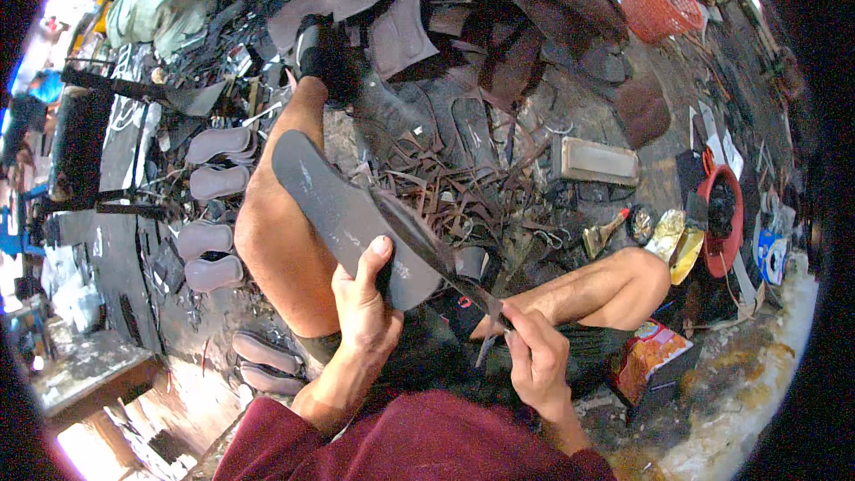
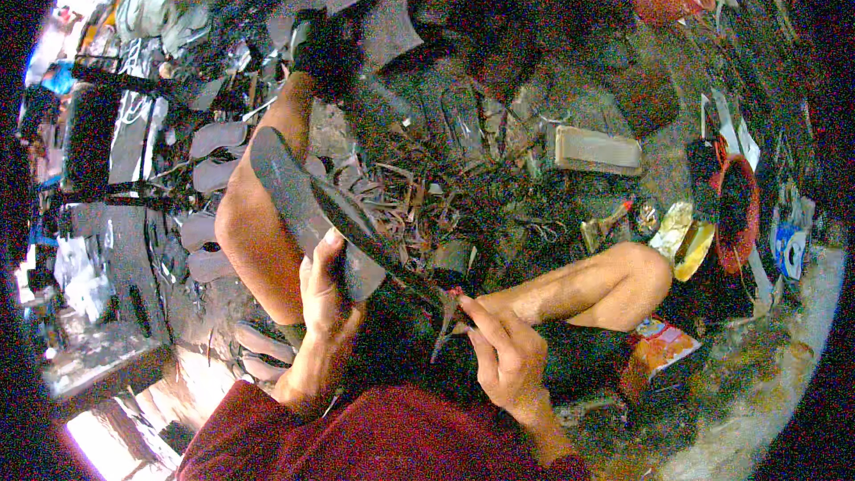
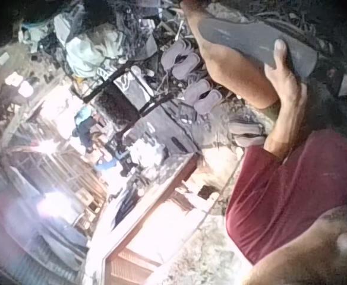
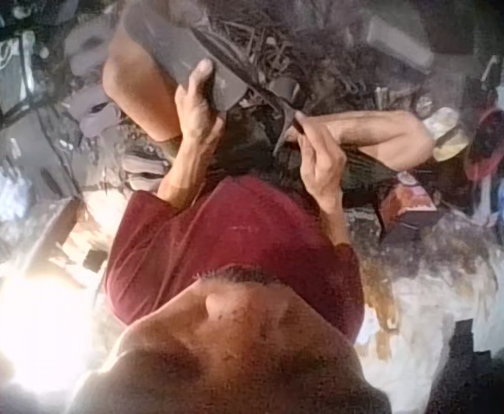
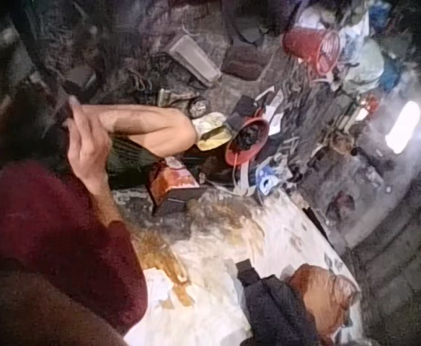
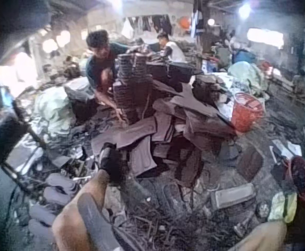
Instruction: The person sits on the floor and uses a large knife to cut and trim dark rubber shoe soles. They repeatedly pick up soles, slice off edges, and place trimmed pieces aside in a pile.
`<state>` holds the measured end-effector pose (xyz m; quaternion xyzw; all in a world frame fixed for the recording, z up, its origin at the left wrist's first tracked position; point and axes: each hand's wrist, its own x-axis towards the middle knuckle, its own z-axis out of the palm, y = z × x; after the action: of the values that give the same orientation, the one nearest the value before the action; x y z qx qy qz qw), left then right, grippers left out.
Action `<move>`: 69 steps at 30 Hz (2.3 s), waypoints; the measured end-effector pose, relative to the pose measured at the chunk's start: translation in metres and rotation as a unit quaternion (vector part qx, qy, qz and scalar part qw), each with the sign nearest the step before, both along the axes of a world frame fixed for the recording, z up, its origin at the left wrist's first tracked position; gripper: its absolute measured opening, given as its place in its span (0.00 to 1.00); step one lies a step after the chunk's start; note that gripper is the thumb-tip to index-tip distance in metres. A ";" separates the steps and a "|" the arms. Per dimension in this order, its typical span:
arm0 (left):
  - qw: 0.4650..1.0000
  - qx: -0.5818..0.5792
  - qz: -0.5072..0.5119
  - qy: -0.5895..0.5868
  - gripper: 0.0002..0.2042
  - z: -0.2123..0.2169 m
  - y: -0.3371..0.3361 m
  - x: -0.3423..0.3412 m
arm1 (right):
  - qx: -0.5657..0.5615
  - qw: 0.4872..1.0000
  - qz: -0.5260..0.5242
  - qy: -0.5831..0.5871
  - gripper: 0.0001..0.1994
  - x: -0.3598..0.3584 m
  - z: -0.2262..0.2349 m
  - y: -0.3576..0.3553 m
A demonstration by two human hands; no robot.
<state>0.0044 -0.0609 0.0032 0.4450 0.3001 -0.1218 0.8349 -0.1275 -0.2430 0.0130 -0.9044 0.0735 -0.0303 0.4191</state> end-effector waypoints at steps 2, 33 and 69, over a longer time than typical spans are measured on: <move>1.000 -0.001 -0.011 -0.004 0.18 -0.006 0.007 -0.006 | -0.006 0.999 0.036 0.006 0.20 0.021 0.000 -0.002; 0.911 0.134 -0.277 -0.274 0.23 0.069 -0.039 -0.014 | 0.410 0.898 -0.040 -0.157 0.27 0.073 0.057 -0.022; 0.771 0.316 -0.417 -0.364 0.23 0.009 -0.092 -0.067 | -0.320 0.777 -0.431 0.329 0.19 -0.104 -0.110 -0.400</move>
<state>-0.0626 -0.1530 0.0118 0.7760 -0.2199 -0.1857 0.5612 -0.2319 -0.6431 -0.0971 -0.8148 0.5755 0.0702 -0.0013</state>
